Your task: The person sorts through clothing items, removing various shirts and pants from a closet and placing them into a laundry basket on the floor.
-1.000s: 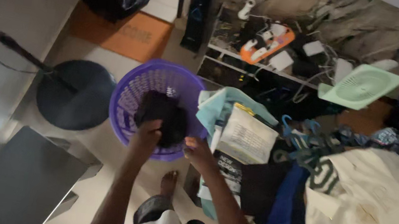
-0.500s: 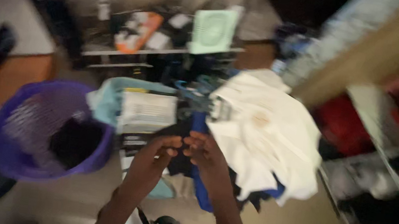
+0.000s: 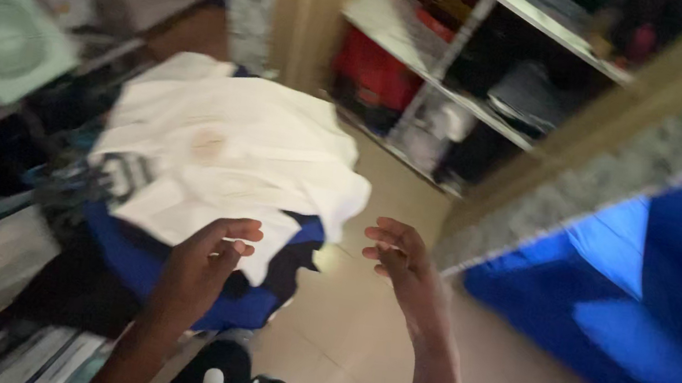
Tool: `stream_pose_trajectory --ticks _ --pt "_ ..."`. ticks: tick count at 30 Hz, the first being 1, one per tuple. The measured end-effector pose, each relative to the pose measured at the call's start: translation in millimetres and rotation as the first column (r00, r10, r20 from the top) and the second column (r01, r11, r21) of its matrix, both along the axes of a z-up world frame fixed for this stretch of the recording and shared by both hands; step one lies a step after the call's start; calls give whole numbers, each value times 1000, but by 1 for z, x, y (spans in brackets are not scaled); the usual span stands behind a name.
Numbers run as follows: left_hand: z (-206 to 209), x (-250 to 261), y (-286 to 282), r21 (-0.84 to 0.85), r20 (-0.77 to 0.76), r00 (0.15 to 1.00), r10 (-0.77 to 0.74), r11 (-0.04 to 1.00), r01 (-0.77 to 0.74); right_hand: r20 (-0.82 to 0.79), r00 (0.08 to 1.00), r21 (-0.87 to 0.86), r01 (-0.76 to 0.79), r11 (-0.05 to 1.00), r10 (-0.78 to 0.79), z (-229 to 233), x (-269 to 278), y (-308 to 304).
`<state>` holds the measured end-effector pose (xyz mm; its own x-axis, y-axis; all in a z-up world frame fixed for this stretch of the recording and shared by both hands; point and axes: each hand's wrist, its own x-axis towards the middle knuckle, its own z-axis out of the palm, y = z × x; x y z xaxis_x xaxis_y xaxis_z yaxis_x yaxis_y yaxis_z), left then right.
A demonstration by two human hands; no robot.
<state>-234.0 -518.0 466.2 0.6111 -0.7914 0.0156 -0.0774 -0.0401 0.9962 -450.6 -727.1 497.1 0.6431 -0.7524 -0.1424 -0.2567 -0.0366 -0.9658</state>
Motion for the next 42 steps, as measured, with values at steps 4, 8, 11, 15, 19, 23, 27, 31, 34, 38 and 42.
stream_pose_trajectory --ticks 4,8,11,15,19,23,27,31,34,38,42 --pt "2 -5 -65 35 20 994 -108 994 108 46 990 27 130 991 -131 -4 -33 -38" --pt "-16 -6 -139 21 29 974 -225 974 224 84 962 109 251 962 -261 -26 -60 -95" --pt "-26 -2 -206 -29 -38 962 -270 963 269 94 935 117 330 937 -341 -48 -75 -148" --pt "-23 5 -290 112 -37 926 -377 919 378 16 900 206 423 883 -435 -79 -83 -233" --pt "-10 17 -378 100 -43 885 -464 879 466 -14 809 204 578 790 -588 -86 -92 -323" --pt "-5 35 -451 60 18 868 -497 867 495 42 731 192 663 724 -681 -72 -88 -388" --pt "-5 48 -527 41 -25 853 -521 852 521 32 705 159 696 700 -709 -64 -81 -429" --pt "-5 55 -594 -40 -46 856 -515 857 513 -14 716 187 687 702 -698 -76 -73 -471" --pt "-11 57 -644 14 -15 863 -505 863 506 -92 709 194 702 686 -699 -101 -73 -507" --pt "-15 55 -711 0 -123 868 -481 874 485 -143 727 237 684 690 -672 -151 -71 -595" --pt "-10 50 -782 25 -178 874 -452 886 463 -219 688 351 717 602 -692 -229 -70 -710"
